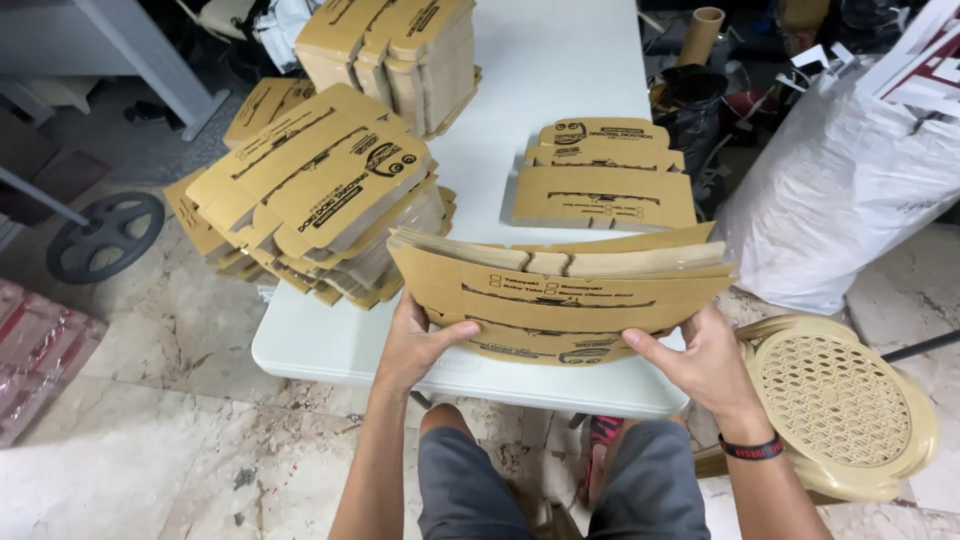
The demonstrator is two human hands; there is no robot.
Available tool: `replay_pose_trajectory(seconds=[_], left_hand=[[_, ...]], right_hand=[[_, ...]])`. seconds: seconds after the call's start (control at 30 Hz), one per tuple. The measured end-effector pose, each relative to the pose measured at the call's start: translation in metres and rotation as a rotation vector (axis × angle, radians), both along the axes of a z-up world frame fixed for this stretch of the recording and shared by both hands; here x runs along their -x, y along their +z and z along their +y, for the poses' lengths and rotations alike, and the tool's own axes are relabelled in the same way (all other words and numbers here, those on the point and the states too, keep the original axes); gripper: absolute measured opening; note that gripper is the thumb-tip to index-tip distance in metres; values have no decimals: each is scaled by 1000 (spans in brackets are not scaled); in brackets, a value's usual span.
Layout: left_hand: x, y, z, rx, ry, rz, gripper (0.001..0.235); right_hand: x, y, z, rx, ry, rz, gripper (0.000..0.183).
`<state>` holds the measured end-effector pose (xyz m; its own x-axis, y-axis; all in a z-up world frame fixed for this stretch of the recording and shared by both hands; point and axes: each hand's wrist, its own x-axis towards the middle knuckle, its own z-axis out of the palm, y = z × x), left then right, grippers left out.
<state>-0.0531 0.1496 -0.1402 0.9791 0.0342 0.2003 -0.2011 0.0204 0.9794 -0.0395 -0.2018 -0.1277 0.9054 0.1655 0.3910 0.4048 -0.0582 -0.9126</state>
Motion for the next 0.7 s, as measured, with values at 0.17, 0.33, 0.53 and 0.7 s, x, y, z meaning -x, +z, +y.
replay_pose_trajectory(seconds=[0.17,0.33,0.53,0.7], left_hand=[[26,24,-18,48,117,-138,103],[39,52,-35,72,116,-149,104],[52,67,-35,6,140,-146,94],[55,70,-38,-1,156,-132,78]], right_hand=[[27,47,21,-18,-121,-211,110],[38,61,32,22,-151,-160,95],[45,65,28,57,-187,-164,87],[39,92,18,-106,-81,-241,90]])
